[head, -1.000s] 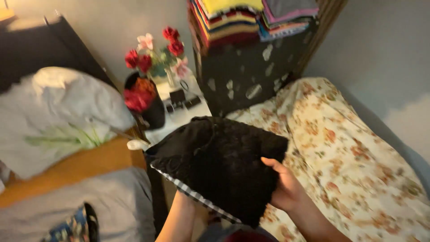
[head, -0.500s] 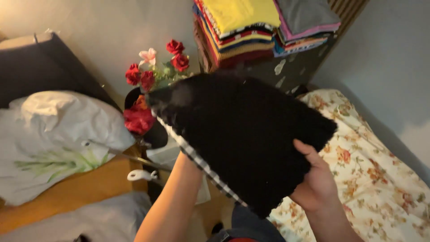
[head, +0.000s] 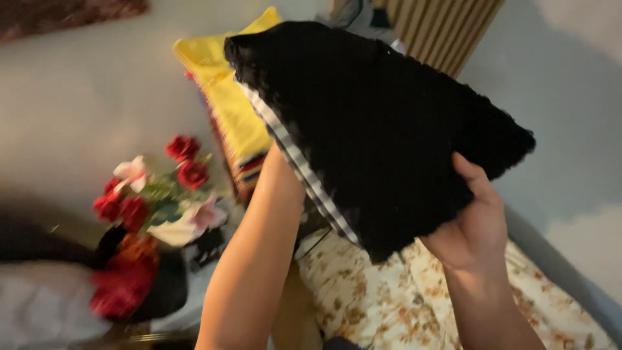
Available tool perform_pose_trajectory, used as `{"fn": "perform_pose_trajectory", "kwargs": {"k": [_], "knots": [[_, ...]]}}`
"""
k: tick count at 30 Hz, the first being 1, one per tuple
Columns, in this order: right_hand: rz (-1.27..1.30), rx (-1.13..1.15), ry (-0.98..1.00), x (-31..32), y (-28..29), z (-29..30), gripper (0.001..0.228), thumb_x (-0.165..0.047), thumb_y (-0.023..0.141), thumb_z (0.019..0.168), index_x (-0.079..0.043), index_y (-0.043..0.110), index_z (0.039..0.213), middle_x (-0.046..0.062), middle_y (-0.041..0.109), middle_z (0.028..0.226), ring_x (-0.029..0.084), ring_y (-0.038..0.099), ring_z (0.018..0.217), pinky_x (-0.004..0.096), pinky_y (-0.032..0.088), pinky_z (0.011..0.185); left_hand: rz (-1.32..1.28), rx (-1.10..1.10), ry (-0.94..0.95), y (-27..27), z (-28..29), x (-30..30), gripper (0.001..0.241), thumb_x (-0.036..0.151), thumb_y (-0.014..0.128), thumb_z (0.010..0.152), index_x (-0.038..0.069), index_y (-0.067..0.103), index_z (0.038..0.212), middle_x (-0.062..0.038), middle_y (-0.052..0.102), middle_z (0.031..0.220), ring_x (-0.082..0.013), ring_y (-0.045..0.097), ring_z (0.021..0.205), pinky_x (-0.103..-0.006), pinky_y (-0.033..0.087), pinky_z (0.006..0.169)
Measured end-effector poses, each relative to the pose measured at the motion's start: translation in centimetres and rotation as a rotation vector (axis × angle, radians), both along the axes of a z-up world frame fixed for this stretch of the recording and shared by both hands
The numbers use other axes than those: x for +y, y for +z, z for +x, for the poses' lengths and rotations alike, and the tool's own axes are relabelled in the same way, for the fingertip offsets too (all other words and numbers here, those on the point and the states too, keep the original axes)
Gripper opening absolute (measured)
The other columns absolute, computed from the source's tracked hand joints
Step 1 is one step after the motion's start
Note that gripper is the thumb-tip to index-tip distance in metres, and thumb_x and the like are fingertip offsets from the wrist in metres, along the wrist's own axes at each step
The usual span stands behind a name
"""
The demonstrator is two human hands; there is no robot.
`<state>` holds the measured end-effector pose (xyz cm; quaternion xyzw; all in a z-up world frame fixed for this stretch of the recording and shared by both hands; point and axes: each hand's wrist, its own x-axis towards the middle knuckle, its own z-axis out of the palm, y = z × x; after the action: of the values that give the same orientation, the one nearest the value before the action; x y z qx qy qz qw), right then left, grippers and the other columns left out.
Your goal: The person folds various garments, including a yellow shirt, a checkered shirt, a white shirt, and several t-shirts, by hand. They move between a bed and a dark wooden chest, stacking the folded clothes neatly on the chest.
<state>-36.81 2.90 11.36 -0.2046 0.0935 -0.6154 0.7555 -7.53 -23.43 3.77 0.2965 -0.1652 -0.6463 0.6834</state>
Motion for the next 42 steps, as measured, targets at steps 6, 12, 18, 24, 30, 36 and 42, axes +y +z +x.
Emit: {"fn": "perform_pose_trajectory", "kwargs": {"k": [6,12,18,24,30,36,42], "knots": [[-0.015,0.052,-0.188,-16.1,1.7,-2.7,0.036,-0.028,0.061,0.103,-0.008,0.063,0.133,0.006,0.071,0.121,0.026,0.068,0.112,0.044,0.052,0.106,-0.054,-0.003,-0.033,3.3,-6.5,-13.4,0.08,0.068,0.033,0.093,0.014,0.045,0.151,-0.007,0.056,0.146,-0.0264,0.056,0.125,-0.0444,0.047,0.102],[0.226,0.118,-0.038,-34.9,-7.8,-4.1,0.041,-0.035,0.062,0.097,-0.006,0.065,0.125,0.008,0.071,0.114,0.03,0.064,0.105,0.048,0.052,0.098,-0.056,-0.022,-0.05,-0.6,-10.2,-22.1,0.082,0.07,0.032,0.093,0.015,0.044,0.153,-0.006,0.054,0.148,-0.0263,0.054,0.128,-0.0447,0.046,0.103],[0.222,0.078,-0.087,-37.0,-13.8,-3.8,0.042,-0.037,0.055,0.1,-0.012,0.062,0.132,0.003,0.068,0.129,0.026,0.062,0.116,0.044,0.049,0.104,0.206,-0.331,-0.073,4.1,-12.3,-14.0,0.083,0.068,0.044,0.092,0.011,0.043,0.153,-0.009,0.055,0.147,-0.0261,0.054,0.127,-0.0454,0.046,0.1],[0.303,0.033,-0.113,-32.3,-7.0,-4.3,0.041,-0.039,0.059,0.099,-0.011,0.062,0.13,0.002,0.066,0.127,0.024,0.062,0.116,0.045,0.052,0.1,-0.152,-0.638,0.059,0.3,-14.1,-17.2,0.067,0.029,0.081,0.082,-0.002,0.057,0.137,-0.017,0.072,0.128,-0.0312,0.069,0.113,-0.0408,0.055,0.095],[0.317,0.461,-0.275,-34.8,-11.6,-9.6,0.046,-0.035,0.054,0.097,-0.017,0.054,0.139,0.001,0.064,0.131,0.024,0.064,0.111,0.05,0.056,0.086,-0.018,-0.911,0.178,-1.2,-13.8,-16.5,0.078,0.027,0.085,0.085,-0.006,0.043,0.143,-0.022,0.058,0.139,-0.035,0.06,0.125,-0.0415,0.049,0.102],[0.237,0.611,-0.231,-36.2,-13.1,-11.0,0.061,-0.034,0.058,0.103,-0.017,0.034,0.155,0.018,0.055,0.142,0.034,0.056,0.109,0.053,0.046,0.081,-0.049,-0.998,0.297,-0.7,-14.3,-15.4,0.087,0.03,0.086,0.083,-0.007,0.039,0.148,-0.026,0.052,0.148,-0.0376,0.053,0.136,-0.0421,0.045,0.109],[0.242,1.149,-0.67,-32.9,-9.7,-9.9,0.077,-0.033,0.068,0.098,-0.017,0.021,0.157,0.02,0.042,0.151,0.036,0.049,0.137,0.054,0.045,0.107,0.027,-1.15,0.446,1.9,-14.5,-13.1,0.096,0.027,0.085,0.079,0.0,0.033,0.154,-0.027,0.047,0.151,-0.041,0.05,0.138,-0.0437,0.04,0.114]]}}
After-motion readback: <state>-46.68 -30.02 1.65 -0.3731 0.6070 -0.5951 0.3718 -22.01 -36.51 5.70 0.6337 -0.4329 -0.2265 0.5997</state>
